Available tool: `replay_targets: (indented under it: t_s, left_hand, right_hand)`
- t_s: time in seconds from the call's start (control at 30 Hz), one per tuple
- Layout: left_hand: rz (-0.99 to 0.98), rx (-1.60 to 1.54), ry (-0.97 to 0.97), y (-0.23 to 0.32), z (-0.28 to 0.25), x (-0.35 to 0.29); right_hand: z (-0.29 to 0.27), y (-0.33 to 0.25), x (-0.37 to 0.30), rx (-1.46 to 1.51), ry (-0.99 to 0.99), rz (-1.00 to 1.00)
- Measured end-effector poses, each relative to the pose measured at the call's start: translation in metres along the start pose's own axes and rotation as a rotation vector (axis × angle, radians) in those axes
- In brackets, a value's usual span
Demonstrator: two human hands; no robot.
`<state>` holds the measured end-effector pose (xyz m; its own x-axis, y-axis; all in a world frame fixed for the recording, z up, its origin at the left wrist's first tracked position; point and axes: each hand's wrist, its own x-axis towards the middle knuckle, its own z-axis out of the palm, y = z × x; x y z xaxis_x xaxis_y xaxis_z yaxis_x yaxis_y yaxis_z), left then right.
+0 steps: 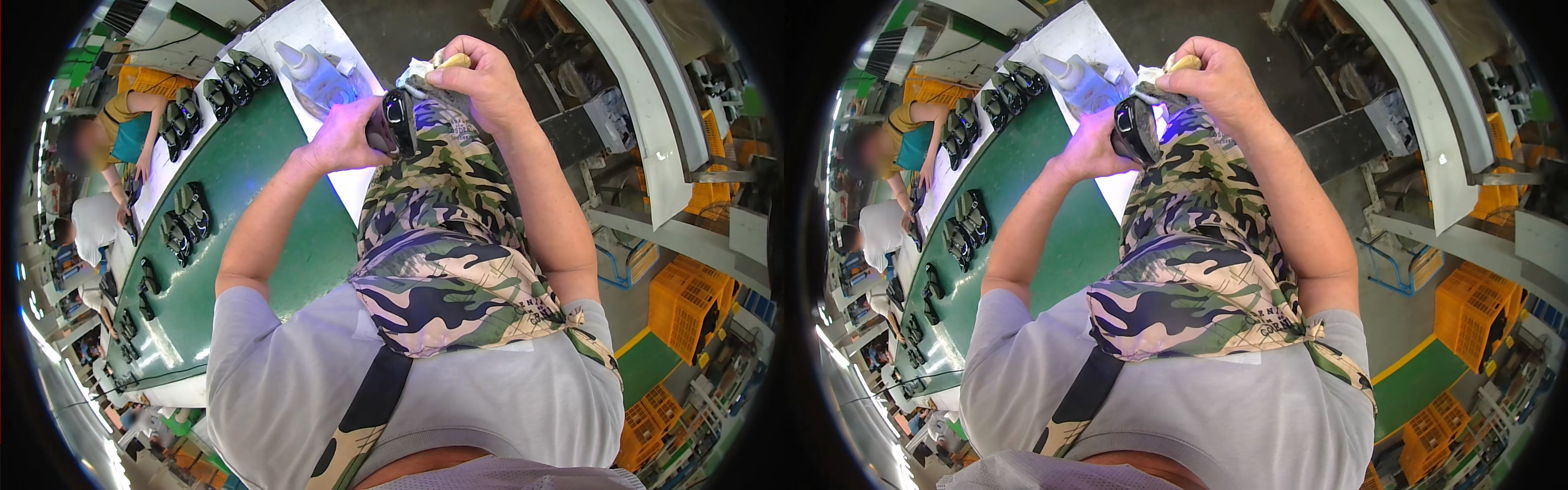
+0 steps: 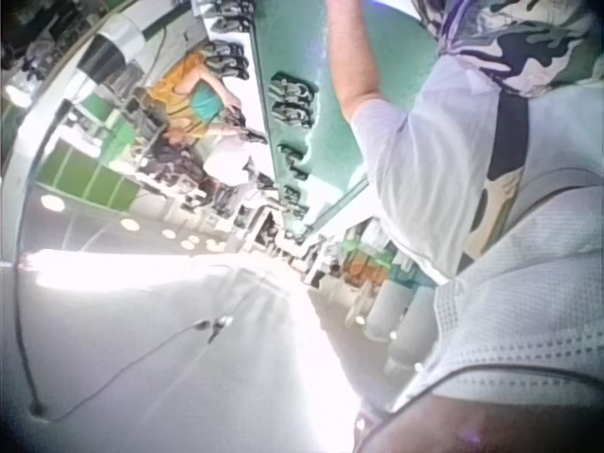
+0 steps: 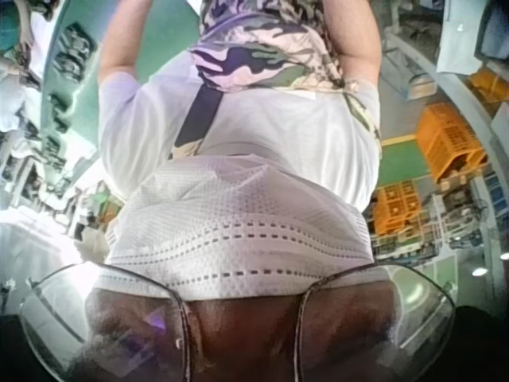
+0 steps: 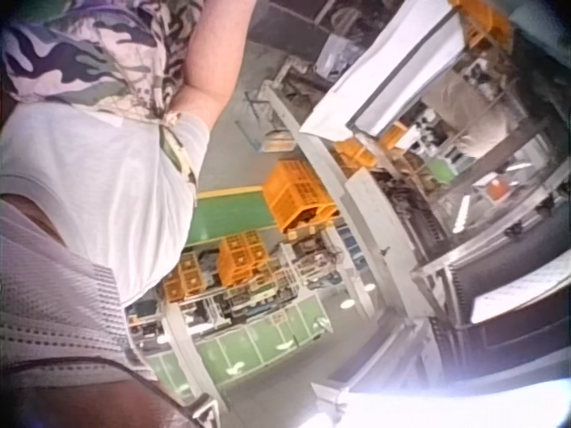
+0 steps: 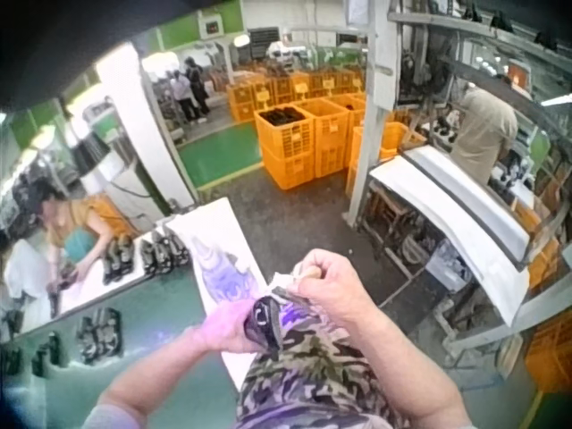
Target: Apply adhesive or sealant to shoe components on a factory assembly line.
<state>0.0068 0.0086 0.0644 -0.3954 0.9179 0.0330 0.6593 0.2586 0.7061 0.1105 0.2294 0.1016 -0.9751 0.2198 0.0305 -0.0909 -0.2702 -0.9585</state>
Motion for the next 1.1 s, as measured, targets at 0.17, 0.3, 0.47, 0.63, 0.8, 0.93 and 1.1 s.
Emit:
replay_targets:
  t_s: [0.17, 0.3, 0.47, 0.63, 0.8, 0.93, 1.1]
  left_hand:
    - [-0.069, -0.225, -0.219, 0.004, -0.007, 0.001]
    - [-0.017, -0.185, -0.219, -0.002, -0.005, -0.001]
    - [-0.144, -0.635, -0.241, -0.011, 0.004, -0.005]
    - [-0.246, -0.956, -0.288, -0.020, 0.012, -0.005]
    - [-0.338, -1.119, -0.289, -0.018, 0.016, -0.006]
    - [-0.413, -1.244, -0.293, -0.026, 0.023, -0.008]
    - [-0.462, -1.319, -0.207, -0.024, 0.026, -0.008]
  right_hand:
    - [-0.006, 0.000, 0.011, -0.001, 0.065, -0.090]
    - [-0.013, 0.010, 0.019, 0.034, 0.069, -0.124]
    - [-0.013, 0.021, 0.021, -0.036, 0.038, -0.157]
    - [-0.015, 0.036, 0.020, -0.108, 0.006, -0.183]
    - [-0.015, 0.045, 0.012, -0.156, -0.001, -0.176]
    - [-0.011, 0.052, 0.004, -0.118, -0.009, -0.139]
    - [-0.010, 0.064, -0.009, -0.107, -0.004, -0.100]
